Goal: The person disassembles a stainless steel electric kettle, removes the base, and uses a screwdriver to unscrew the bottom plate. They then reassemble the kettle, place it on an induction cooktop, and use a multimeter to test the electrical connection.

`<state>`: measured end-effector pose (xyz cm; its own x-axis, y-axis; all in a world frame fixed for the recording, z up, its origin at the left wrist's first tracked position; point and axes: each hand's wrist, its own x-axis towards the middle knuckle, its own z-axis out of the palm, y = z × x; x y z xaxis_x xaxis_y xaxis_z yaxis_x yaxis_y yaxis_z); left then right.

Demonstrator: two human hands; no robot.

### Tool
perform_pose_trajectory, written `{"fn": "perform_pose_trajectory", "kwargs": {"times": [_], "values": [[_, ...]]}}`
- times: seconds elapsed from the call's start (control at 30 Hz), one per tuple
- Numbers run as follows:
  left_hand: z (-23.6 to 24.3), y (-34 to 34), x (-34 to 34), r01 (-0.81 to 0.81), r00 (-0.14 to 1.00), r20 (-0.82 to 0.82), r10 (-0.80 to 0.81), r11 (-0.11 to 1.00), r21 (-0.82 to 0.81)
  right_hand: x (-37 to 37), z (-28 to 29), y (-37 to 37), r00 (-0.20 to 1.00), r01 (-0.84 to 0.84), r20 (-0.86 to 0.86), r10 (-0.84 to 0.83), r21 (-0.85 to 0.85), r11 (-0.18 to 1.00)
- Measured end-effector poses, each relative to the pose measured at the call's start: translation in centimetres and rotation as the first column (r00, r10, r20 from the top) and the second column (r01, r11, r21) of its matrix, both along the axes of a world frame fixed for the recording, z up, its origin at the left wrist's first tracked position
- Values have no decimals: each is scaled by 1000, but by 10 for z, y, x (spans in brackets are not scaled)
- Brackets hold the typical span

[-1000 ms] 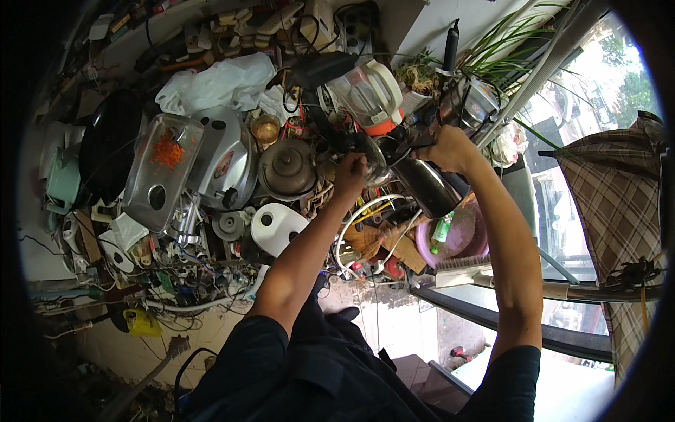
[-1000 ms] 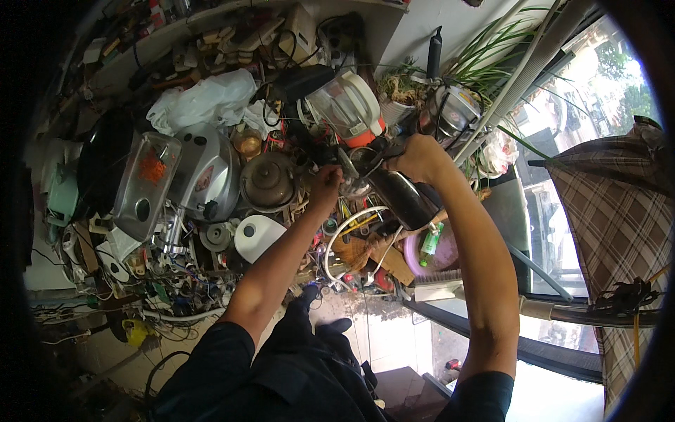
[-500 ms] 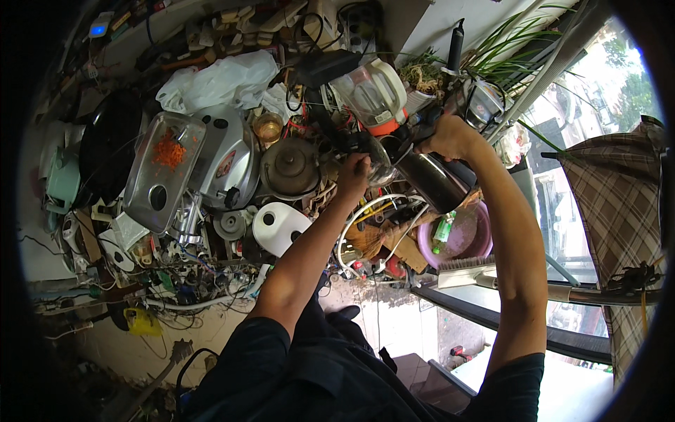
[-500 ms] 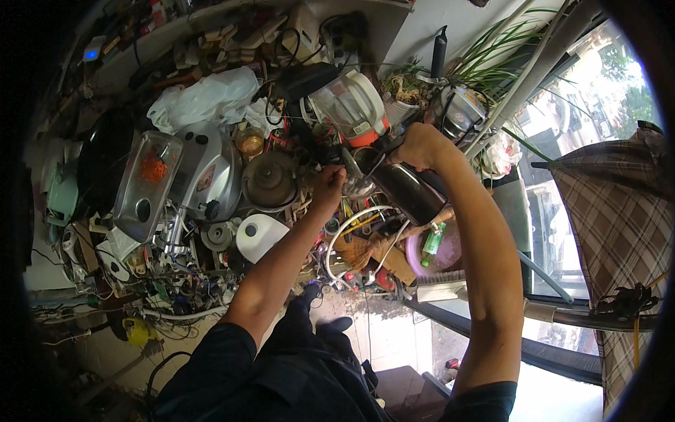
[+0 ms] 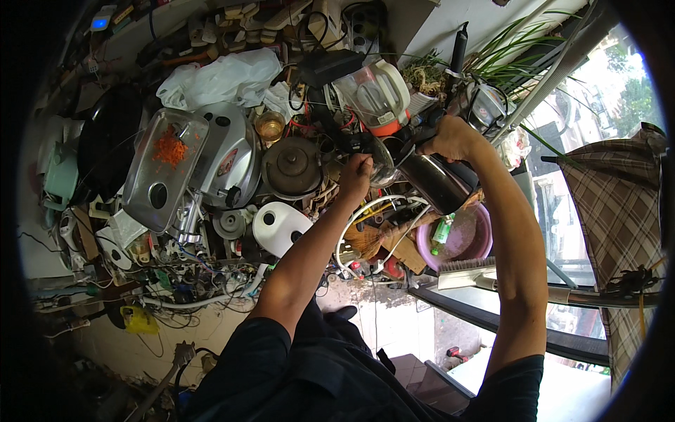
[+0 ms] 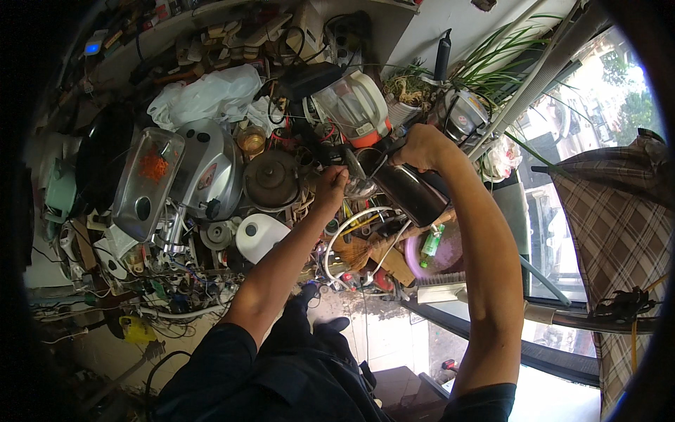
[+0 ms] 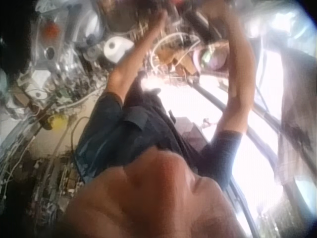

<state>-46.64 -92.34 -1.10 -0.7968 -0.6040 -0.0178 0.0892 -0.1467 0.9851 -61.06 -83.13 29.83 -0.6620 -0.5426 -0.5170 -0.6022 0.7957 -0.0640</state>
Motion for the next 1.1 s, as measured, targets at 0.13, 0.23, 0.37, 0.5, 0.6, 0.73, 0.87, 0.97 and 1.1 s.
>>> {"fn": "perform_pose_trajectory", "kwargs": {"times": [0.13,0.23,0.37,0.5,0.6,0.73,0.87,0.97,1.1], "values": [[-2,1,-3,-43,998,-46,41,998,-40,-1,-1,-2,1000,-4,7,4,17,1000],[-8,0,-5,-51,997,-59,48,997,-51,1,2,-6,1000,6,5,-6,29,1000],[-9,2,-7,-48,998,-52,47,999,-20,0,0,-8,1000,-4,-7,4,38,999],[-5,2,-5,-40,999,-32,40,999,-10,3,3,-12,1000,-3,-9,4,59,998],[-3,2,-4,-39,999,-33,39,999,-20,3,5,-14,1000,15,1,-15,38,999],[1,3,-4,-36,999,2,36,999,-2,3,3,-18,998,-65,-21,66,53,996],[-3,4,-7,-66,997,-29,66,998,-3,11,9,-27,998,-63,-22,65,72,995],[-5,2,-7,-39,999,2,39,999,-6,14,7,-32,997,-67,-18,69,88,994],[-7,4,-7,-48,999,-20,48,999,-12,13,4,-34,999,-36,-15,37,81,996]]}}
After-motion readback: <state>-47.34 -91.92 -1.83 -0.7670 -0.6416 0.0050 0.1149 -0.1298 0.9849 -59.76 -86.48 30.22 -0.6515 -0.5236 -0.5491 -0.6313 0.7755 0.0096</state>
